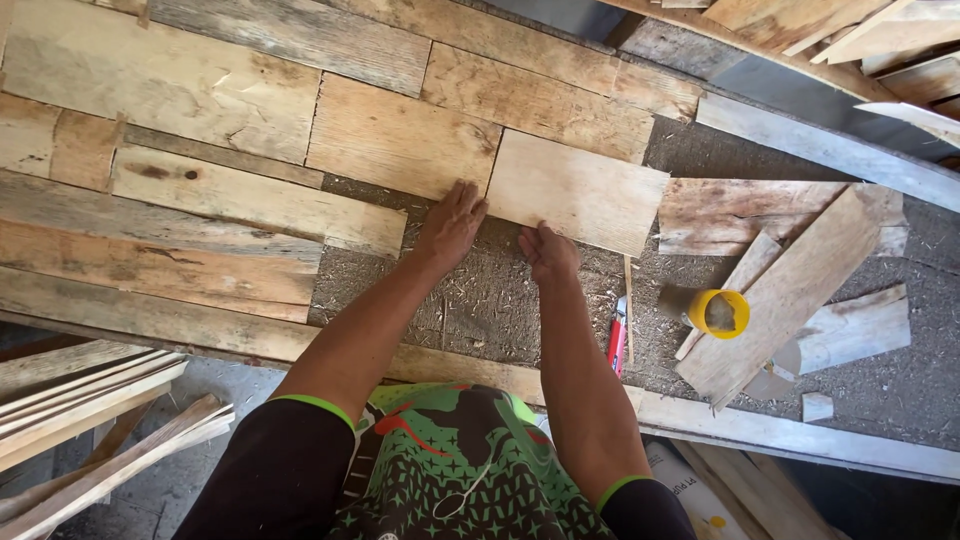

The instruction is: The person is seen cutting and fitting thin wood panels onto a larger surface using a utility knife.

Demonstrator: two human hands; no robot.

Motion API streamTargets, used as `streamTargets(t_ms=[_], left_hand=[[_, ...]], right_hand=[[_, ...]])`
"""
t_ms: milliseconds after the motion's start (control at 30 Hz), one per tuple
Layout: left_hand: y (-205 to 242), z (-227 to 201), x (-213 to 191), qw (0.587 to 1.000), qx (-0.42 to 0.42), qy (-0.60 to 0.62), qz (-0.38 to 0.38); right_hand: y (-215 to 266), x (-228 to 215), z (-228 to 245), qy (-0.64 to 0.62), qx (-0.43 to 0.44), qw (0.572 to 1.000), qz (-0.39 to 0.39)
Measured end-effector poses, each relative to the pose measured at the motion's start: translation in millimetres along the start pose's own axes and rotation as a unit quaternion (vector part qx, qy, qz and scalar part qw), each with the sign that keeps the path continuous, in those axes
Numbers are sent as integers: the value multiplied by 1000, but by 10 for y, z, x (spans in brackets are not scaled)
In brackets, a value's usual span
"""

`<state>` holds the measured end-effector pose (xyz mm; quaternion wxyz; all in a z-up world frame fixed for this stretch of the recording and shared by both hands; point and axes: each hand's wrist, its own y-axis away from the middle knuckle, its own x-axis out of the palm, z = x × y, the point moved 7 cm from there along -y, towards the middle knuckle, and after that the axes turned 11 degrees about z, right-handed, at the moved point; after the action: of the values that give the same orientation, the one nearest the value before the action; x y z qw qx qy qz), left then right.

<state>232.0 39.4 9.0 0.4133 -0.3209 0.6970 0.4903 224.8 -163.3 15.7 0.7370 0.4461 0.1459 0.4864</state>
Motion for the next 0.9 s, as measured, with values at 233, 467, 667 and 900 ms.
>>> streamTargets(t_ms=[233, 467, 667, 900], left_hand=[[104, 130, -166, 962, -33, 268, -46], [42, 88, -154, 992, 6, 121, -37], [88, 95, -221, 992, 6, 107, -60], [139, 139, -289, 973, -22, 226, -47]], right_hand=[[-26, -62, 1, 102, 20, 994, 17], [-45, -66, 27, 129, 24, 991, 11], [-101, -87, 0, 136, 38, 990, 3], [-170, -147, -46, 108, 50, 993, 19]])
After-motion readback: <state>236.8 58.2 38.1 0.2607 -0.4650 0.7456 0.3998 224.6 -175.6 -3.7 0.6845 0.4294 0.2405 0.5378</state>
